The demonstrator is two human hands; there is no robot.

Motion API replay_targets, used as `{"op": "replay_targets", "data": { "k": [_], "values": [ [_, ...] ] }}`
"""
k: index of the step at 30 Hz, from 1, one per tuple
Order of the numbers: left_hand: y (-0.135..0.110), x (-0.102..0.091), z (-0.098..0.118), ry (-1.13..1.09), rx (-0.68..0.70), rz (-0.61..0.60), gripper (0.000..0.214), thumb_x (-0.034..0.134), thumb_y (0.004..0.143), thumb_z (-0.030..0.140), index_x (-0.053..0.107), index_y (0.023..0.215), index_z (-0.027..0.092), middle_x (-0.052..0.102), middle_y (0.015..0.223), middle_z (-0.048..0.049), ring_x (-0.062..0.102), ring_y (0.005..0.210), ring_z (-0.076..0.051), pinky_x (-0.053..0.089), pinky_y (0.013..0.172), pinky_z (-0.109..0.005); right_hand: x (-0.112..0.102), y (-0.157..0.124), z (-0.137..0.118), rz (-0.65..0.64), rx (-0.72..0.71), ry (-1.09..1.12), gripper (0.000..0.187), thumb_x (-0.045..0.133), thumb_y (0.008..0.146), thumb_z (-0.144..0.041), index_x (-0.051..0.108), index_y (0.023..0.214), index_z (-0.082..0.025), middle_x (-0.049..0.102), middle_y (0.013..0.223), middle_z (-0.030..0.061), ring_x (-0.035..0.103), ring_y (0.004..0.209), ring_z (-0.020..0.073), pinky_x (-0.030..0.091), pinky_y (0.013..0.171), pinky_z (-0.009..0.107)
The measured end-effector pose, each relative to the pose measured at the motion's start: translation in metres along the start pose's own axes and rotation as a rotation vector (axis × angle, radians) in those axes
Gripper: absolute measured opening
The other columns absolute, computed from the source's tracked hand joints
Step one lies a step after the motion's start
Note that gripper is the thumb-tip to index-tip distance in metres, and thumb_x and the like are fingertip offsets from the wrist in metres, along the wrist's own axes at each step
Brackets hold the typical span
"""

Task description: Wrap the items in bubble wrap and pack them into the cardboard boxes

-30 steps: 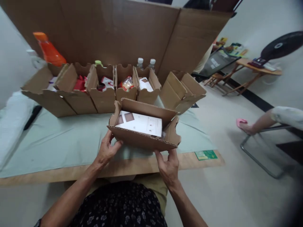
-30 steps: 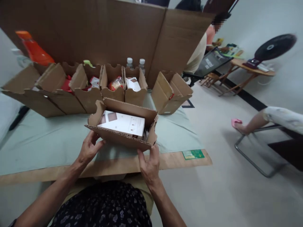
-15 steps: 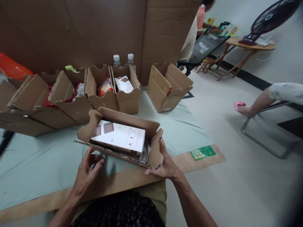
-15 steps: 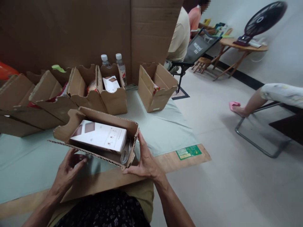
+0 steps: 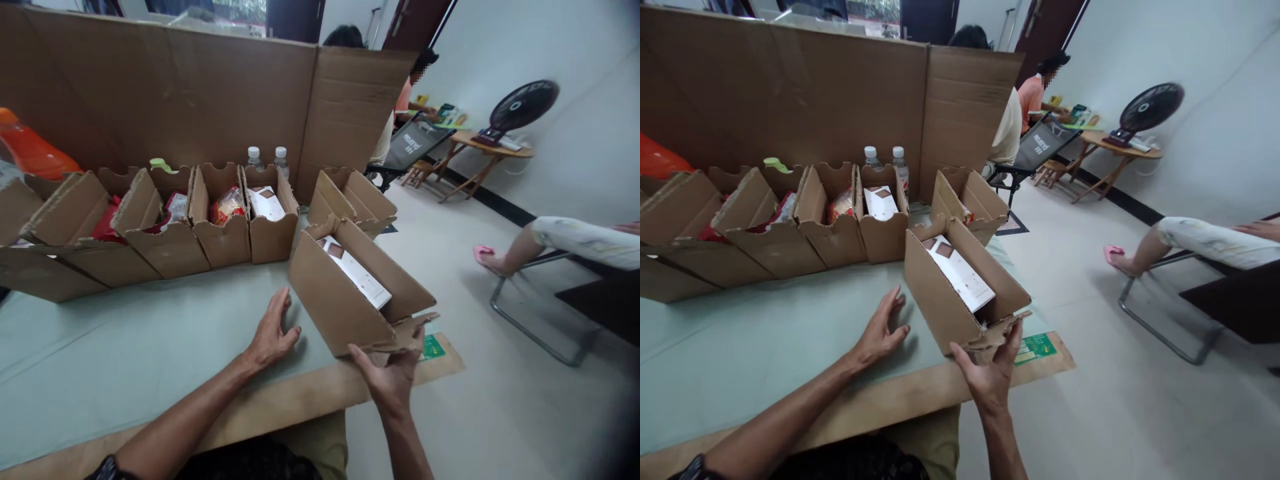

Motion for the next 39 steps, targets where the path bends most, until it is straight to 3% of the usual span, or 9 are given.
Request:
{"op": "replay_targets", "data": {
  "k": [3,12,17,20,22,25,28,34,39],
  "values": [
    [-0.006,0.008,-0.007,0.062,0.058,-0.051,0.079,0.063,0.082,0.021,0.036,0.157,0.020,0.040,0.161,-0.0189,0.042,0.148,-0.036,0.037,0.121,-0.059,0.017,0.009,-0.018,0.088,-0.036,0.004,0.122,0.085,0.076,-0.050,0.005,0.165,-0.025,0.028,0.164,0.0234,0.040,0.148,0.0384,0.039,0.116,0.062],
    [-0.010,0.004,-0.006,0.075,0.071,-0.078,0.065,0.061,0.083,0.017,0.050,0.148,0.021,0.052,0.153,-0.0172,0.048,0.145,-0.032,0.040,0.121,-0.054,0.061,0.013,-0.048,0.212,-0.084,-0.106,0.120,0.083,0.078,-0.053,0.008,0.165,-0.020,0.031,0.161,0.0268,0.043,0.144,0.0398,0.043,0.112,0.062],
    [-0.009,0.004,-0.005,0.070,0.061,-0.055,0.063,0.060,0.079,0.013,0.056,0.142,0.018,0.056,0.148,-0.0174,0.053,0.140,-0.032,0.041,0.120,-0.054,0.105,0.056,-0.051,0.195,-0.089,-0.180,0.121,0.076,0.080,-0.063,0.003,0.163,-0.014,0.025,0.162,0.0310,0.034,0.150,0.0418,0.036,0.116,0.063],
    [-0.009,0.003,-0.005,0.085,0.073,-0.037,0.060,0.059,0.079,0.013,0.059,0.139,0.017,0.058,0.146,-0.0172,0.055,0.137,-0.032,0.044,0.118,-0.054,0.123,0.085,-0.051,0.154,-0.089,-0.242,0.121,0.071,0.080,-0.070,0.008,0.162,-0.007,0.027,0.161,0.0341,0.026,0.153,0.0442,0.033,0.117,0.065],
    [-0.008,0.003,-0.005,0.089,0.078,-0.032,0.058,0.058,0.079,0.013,0.060,0.137,0.016,0.059,0.145,-0.0178,0.057,0.135,-0.032,0.045,0.117,-0.054,0.124,0.089,-0.051,0.121,-0.097,-0.282,0.113,0.067,0.082,-0.071,0.017,0.161,-0.008,0.032,0.159,0.0328,0.031,0.150,0.0444,0.035,0.115,0.066],
    [-0.008,0.005,-0.005,0.094,0.084,-0.038,0.057,0.059,0.079,0.012,0.061,0.136,0.016,0.059,0.144,-0.0180,0.057,0.135,-0.031,0.046,0.117,-0.053,0.124,0.074,-0.054,0.018,-0.178,-0.283,0.079,0.060,0.092,-0.062,0.040,0.153,-0.015,0.053,0.146,0.0245,0.049,0.137,0.0384,0.041,0.111,0.061],
    [-0.008,0.006,-0.004,0.102,0.084,-0.044,0.056,0.059,0.078,0.012,0.062,0.134,0.016,0.058,0.145,-0.0181,0.056,0.136,-0.031,0.045,0.118,-0.051,0.138,0.061,-0.061,-0.133,-0.257,-0.246,0.054,0.054,0.097,-0.048,0.054,0.142,-0.018,0.062,0.133,0.0188,0.057,0.127,0.0327,0.046,0.109,0.054],
    [-0.007,0.004,-0.001,0.096,0.090,-0.040,0.054,0.058,0.077,0.012,0.063,0.130,0.013,0.059,0.142,-0.0201,0.058,0.133,-0.032,0.047,0.115,-0.053,0.175,0.087,-0.057,-0.289,-0.244,-0.264,0.064,0.057,0.090,-0.038,0.049,0.149,-0.014,0.055,0.148,0.0203,0.049,0.139,0.0347,0.042,0.113,0.056],
    [-0.007,0.005,0.000,0.086,0.097,-0.047,0.051,0.058,0.078,0.011,0.065,0.128,0.013,0.059,0.141,-0.0206,0.058,0.134,-0.032,0.047,0.115,-0.052,0.171,0.090,-0.051,-0.386,-0.254,-0.216,0.060,0.059,0.086,-0.039,0.056,0.142,-0.016,0.055,0.150,0.0192,0.048,0.142,0.0341,0.040,0.116,0.057]
  ]
}}
Point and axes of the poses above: each hand's wrist, its own y-axis towards the middle knuckle, its own x-axis out of the palm, z = x × y, the point moved 9 cm from there along y, towards the middle knuckle
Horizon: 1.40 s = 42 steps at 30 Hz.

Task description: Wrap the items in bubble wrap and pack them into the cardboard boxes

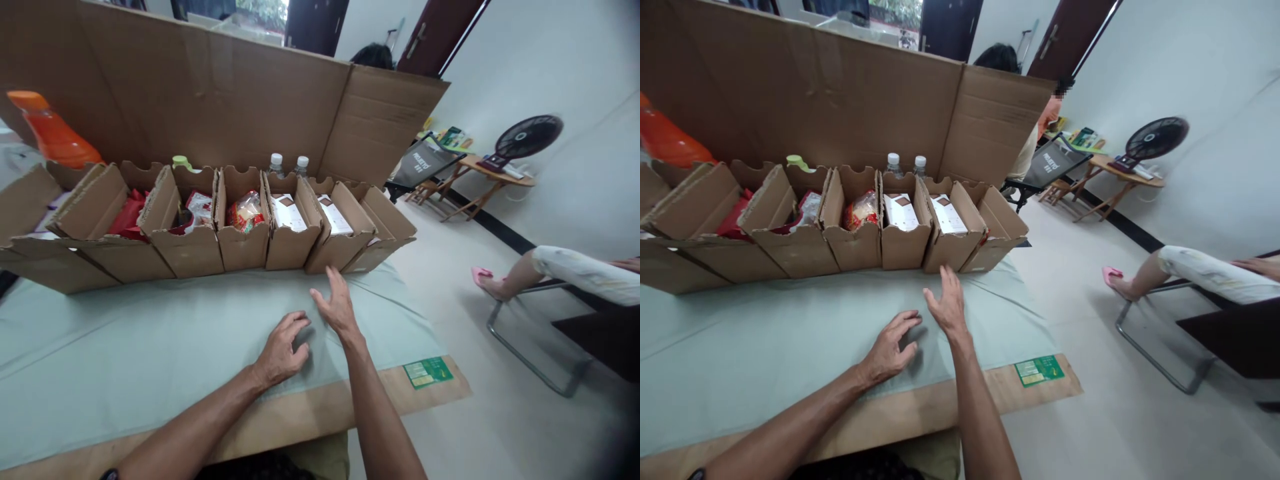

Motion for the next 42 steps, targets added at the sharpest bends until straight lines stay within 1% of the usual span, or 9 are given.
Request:
{"op": "replay_targets", "data": {
  "k": [3,7,14,21,25,29,32,36,42],
  "values": [
    [-0.001,-0.001,-0.002,-0.011,-0.009,0.009,0.051,0.059,0.076,0.011,0.066,0.127,0.014,0.060,0.141,-0.0195,0.058,0.133,-0.032,0.048,0.114,-0.051,-0.019,0.002,-0.023,0.039,-0.006,0.076,0.047,0.056,0.091,-0.037,0.063,0.133,-0.018,0.069,0.130,0.0154,0.064,0.121,0.0294,0.050,0.106,0.049],
    [-0.002,-0.001,-0.003,-0.040,0.025,0.033,0.050,0.061,0.077,0.013,0.067,0.126,0.015,0.061,0.140,-0.0190,0.059,0.132,-0.032,0.050,0.111,-0.052,-0.027,0.039,-0.079,-0.034,-0.016,0.072,0.054,0.048,0.097,-0.029,0.049,0.150,-0.021,0.076,0.103,0.0054,0.071,0.081,0.0191,0.055,0.083,0.033],
    [-0.002,-0.027,-0.010,-0.083,-0.012,0.270,0.048,0.060,0.083,0.017,0.061,0.131,0.021,0.065,0.130,-0.0136,0.065,0.118,-0.028,0.057,0.099,-0.046,-0.009,0.093,-0.118,-0.240,0.007,-0.328,0.034,0.048,0.096,-0.020,0.069,0.123,-0.023,0.079,0.096,0.0097,0.072,0.087,0.0271,0.046,0.075,0.032],
    [-0.015,-0.118,0.010,-0.067,-0.029,0.799,0.065,0.066,0.089,0.032,0.043,0.150,0.023,0.047,0.153,-0.0143,0.044,0.144,-0.031,0.031,0.123,-0.050,-0.084,-0.026,-0.122,-0.082,-0.174,-0.145,0.018,0.052,0.090,-0.017,0.069,0.094,-0.022,0.076,0.082,0.0029,0.068,0.072,0.0194,0.044,0.069,0.028],
    [-0.033,-0.129,0.030,-0.092,-0.017,0.767,0.073,0.068,0.090,0.035,0.037,0.155,0.025,0.041,0.161,-0.0133,0.039,0.149,-0.032,0.027,0.126,-0.051,-0.146,-0.110,-0.085,-0.035,-0.254,0.016,0.028,0.053,0.085,-0.016,0.070,0.106,-0.025,0.078,0.092,0.0030,0.071,0.080,0.0202,0.053,0.076,0.030],
    [-0.044,-0.112,0.036,-0.176,-0.058,0.579,0.081,0.068,0.090,0.041,0.029,0.160,0.028,0.036,0.166,-0.0119,0.031,0.155,-0.033,0.025,0.127,-0.052,-0.192,-0.166,-0.005,0.134,0.089,0.159,0.067,0.064,0.085,-0.029,0.048,0.150,-0.027,0.073,0.126,0.0130,0.074,0.104,0.0284,0.058,0.086,0.040],
    [-0.043,-0.088,0.035,-0.235,-0.096,0.378,0.076,0.066,0.090,0.042,0.036,0.157,0.024,0.045,0.160,-0.0134,0.038,0.151,-0.035,0.032,0.125,-0.052,-0.175,-0.192,0.029,0.069,0.302,0.264,0.092,0.072,0.081,-0.043,0.031,0.161,-0.024,0.064,0.142,0.0188,0.068,0.121,0.0346,0.058,0.094,0.047],
    [-0.054,-0.082,0.030,-0.227,-0.141,0.371,0.067,0.067,0.087,0.038,0.047,0.148,0.020,0.053,0.152,-0.0145,0.047,0.145,-0.035,0.038,0.122,-0.048,-0.121,-0.187,0.017,-0.033,0.343,0.219,0.062,0.073,0.078,-0.056,0.068,0.127,-0.019,0.072,0.128,0.0170,0.066,0.122,0.0391,0.054,0.102,0.053],
    [-0.086,-0.161,0.014,-0.105,-0.240,0.710,0.053,0.068,0.083,0.033,0.056,0.132,0.019,0.068,0.119,-0.0098,0.064,0.119,-0.029,0.052,0.104,-0.039,-0.038,-0.092,-0.061,-0.117,0.158,0.419,0.047,0.068,0.082,-0.047,0.068,0.119,-0.017,0.077,0.109,0.0140,0.072,0.098,0.0315,0.060,0.088,0.046]
  ]
}}
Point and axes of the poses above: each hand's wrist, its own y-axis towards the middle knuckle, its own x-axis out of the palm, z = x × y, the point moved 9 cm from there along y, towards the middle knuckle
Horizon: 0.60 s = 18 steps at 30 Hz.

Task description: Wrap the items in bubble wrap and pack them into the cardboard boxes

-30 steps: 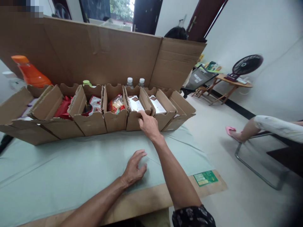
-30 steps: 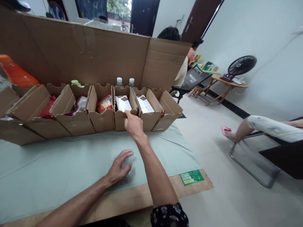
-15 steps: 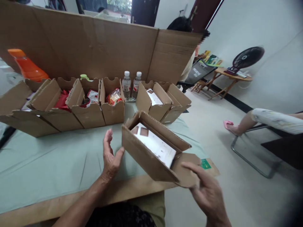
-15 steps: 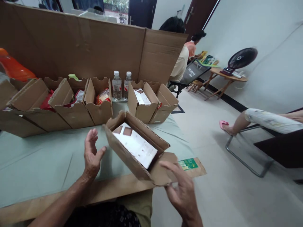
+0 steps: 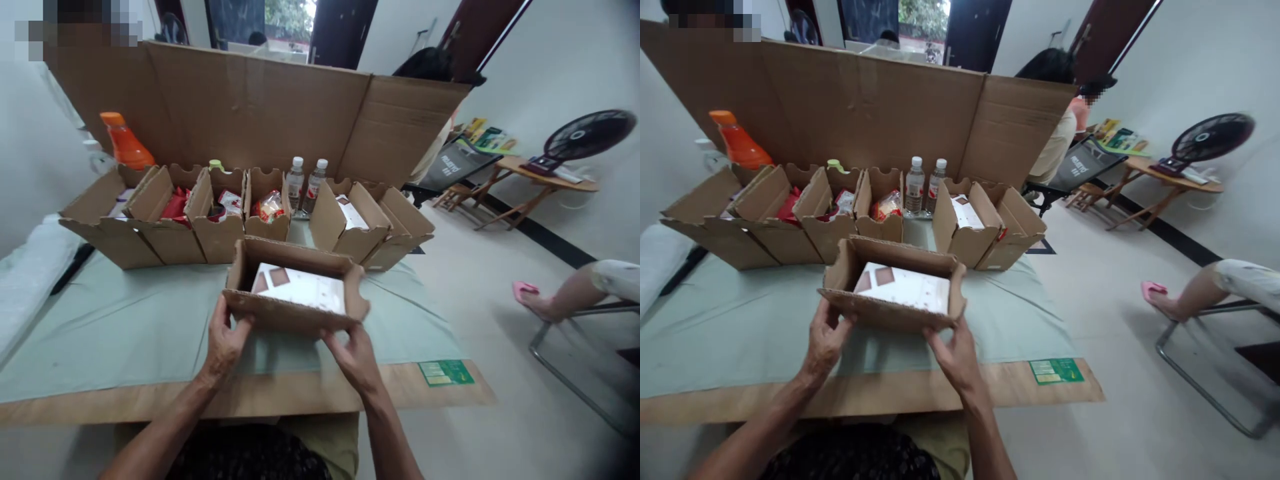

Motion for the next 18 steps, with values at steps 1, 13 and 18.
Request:
{"op": "replay_targets", "data": {
  "k": [1,13,18],
  "values": [
    [0.011,-0.015,0.001,0.022,0.007,0.053,0.051,0.068,0.081,0.033,0.057,0.128,0.018,0.069,0.114,-0.0087,0.066,0.112,-0.028,0.054,0.100,-0.039,0.018,0.019,-0.009,-0.037,-0.027,0.027,0.046,0.068,0.081,-0.045,0.068,0.117,-0.017,0.077,0.105,0.0132,0.072,0.092,0.0295,0.060,0.084,0.044],
    [0.050,-0.064,-0.045,0.175,-0.081,0.059,0.049,0.058,0.090,0.039,0.056,0.134,0.018,0.071,0.119,-0.0107,0.066,0.111,-0.026,0.052,0.098,-0.040,0.116,0.045,0.024,-0.154,0.019,0.149,0.053,0.062,0.084,-0.047,0.065,0.124,-0.013,0.077,0.109,0.0144,0.072,0.094,0.0266,0.059,0.088,0.046],
    [0.048,-0.073,-0.045,0.361,-0.047,0.050,0.058,0.061,0.086,0.030,0.054,0.143,0.019,0.070,0.130,-0.0113,0.065,0.119,-0.025,0.052,0.103,-0.039,0.113,0.040,0.041,-0.101,0.027,0.104,0.051,0.064,0.083,-0.052,0.067,0.119,-0.016,0.076,0.109,0.0141,0.073,0.096,0.0273,0.058,0.091,0.046]
  ]
}}
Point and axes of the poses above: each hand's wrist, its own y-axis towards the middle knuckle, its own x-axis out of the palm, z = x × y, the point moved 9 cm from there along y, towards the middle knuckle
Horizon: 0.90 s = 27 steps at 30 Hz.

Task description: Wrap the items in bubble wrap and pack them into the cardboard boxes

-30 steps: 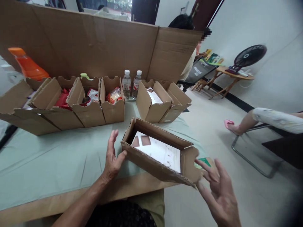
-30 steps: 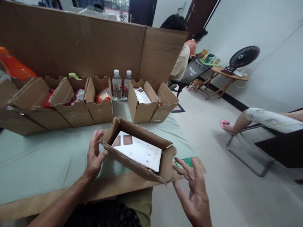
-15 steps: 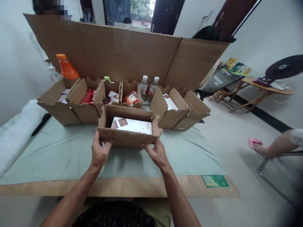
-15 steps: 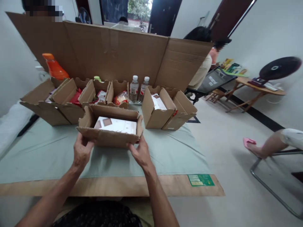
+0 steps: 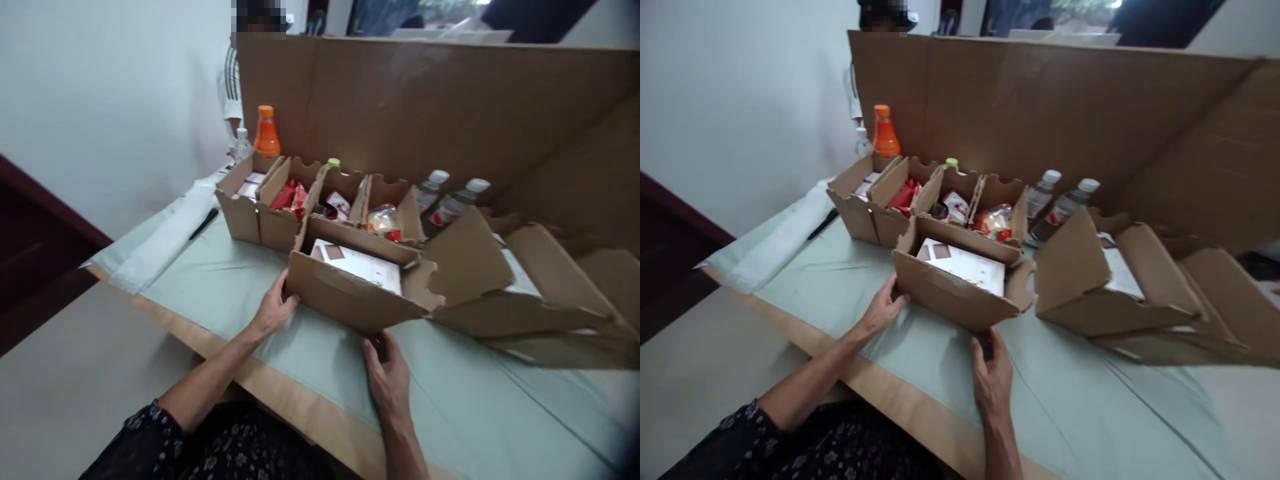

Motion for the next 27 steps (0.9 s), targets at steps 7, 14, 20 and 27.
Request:
{"op": "replay_targets", "data": {
  "k": [7,14,20,27],
  "values": [
    [0.016,-0.163,-0.036,0.461,-0.143,0.269,0.044,0.061,0.082,0.025,0.067,0.124,0.012,0.055,0.146,-0.0214,0.044,0.143,-0.037,0.029,0.123,-0.053,0.002,0.005,0.005,0.001,0.034,-0.083,0.058,0.062,0.080,-0.059,0.066,0.118,-0.017,0.076,0.107,0.0142,0.073,0.096,0.0308,0.056,0.091,0.048],
    [0.023,-0.296,-0.082,0.811,-0.417,0.400,0.046,0.064,0.081,0.031,0.068,0.121,0.010,0.060,0.135,-0.0256,0.049,0.131,-0.046,0.038,0.109,-0.057,-0.001,0.010,0.006,0.022,0.058,-0.191,0.060,0.060,0.074,-0.062,0.068,0.111,-0.016,0.077,0.097,0.0144,0.072,0.086,0.0319,0.056,0.084,0.047],
    [0.033,-0.316,-0.098,0.904,-0.508,0.341,0.028,0.055,0.085,0.029,0.076,0.099,0.017,0.074,0.116,-0.0148,0.065,0.110,-0.033,0.049,0.087,-0.038,0.000,0.010,0.000,0.014,0.059,-0.218,0.059,0.059,0.074,-0.061,0.069,0.110,-0.015,0.078,0.094,0.0144,0.072,0.085,0.0320,0.056,0.081,0.044],
    [0.045,-0.321,-0.087,0.964,-0.516,0.319,0.024,0.056,0.079,0.021,0.075,0.090,0.014,0.075,0.106,-0.0202,0.066,0.101,-0.037,0.047,0.081,-0.041,0.005,0.012,-0.003,-0.010,0.010,-0.222,0.059,0.058,0.076,-0.060,0.069,0.112,-0.015,0.077,0.092,0.0142,0.071,0.080,0.0303,0.056,0.076,0.043]
  ]
}}
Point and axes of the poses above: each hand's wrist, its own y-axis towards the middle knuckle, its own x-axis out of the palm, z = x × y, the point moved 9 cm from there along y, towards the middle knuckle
